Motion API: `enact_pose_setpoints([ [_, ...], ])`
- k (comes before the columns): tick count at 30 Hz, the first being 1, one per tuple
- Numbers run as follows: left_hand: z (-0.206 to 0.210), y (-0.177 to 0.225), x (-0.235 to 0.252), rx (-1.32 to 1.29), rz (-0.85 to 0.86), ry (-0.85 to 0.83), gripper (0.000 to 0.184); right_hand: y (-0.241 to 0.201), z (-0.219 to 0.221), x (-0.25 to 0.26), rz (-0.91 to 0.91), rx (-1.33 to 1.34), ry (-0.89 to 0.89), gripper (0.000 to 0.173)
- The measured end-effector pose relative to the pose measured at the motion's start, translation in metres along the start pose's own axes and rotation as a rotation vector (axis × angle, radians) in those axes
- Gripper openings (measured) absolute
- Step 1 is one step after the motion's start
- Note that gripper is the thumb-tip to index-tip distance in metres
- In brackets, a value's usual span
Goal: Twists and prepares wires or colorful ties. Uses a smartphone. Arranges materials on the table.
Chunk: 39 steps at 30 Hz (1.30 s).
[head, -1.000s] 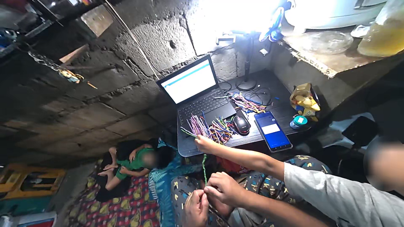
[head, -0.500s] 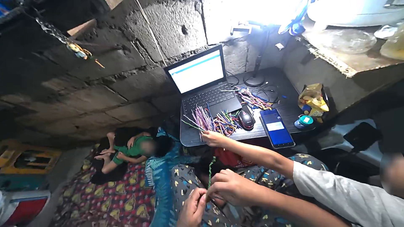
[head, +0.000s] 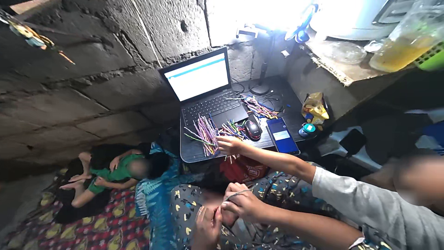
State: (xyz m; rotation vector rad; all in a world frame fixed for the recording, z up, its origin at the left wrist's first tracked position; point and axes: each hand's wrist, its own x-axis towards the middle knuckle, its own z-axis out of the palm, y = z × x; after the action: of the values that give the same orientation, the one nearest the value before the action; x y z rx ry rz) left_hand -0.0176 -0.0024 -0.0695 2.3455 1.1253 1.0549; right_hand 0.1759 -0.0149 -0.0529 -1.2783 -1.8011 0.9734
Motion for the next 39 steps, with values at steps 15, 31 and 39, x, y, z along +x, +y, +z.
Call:
enact_pose_setpoints([
  [15,-0.005,-0.011,0.0,-0.577,-0.604,0.025,0.023,0.082,-0.098,0.002,0.213,-0.676,0.635,0.041],
  [31,-0.006,-0.02,-0.006,-0.63,-0.706,0.015,0.024,0.103,-0.107,0.084,0.182,-0.651,0.518,0.057],
  [39,-0.012,0.001,0.012,-1.072,-0.818,-0.358,0.016,0.051,-0.018,0.008,-0.577,-0.63,0.292,0.041],
])
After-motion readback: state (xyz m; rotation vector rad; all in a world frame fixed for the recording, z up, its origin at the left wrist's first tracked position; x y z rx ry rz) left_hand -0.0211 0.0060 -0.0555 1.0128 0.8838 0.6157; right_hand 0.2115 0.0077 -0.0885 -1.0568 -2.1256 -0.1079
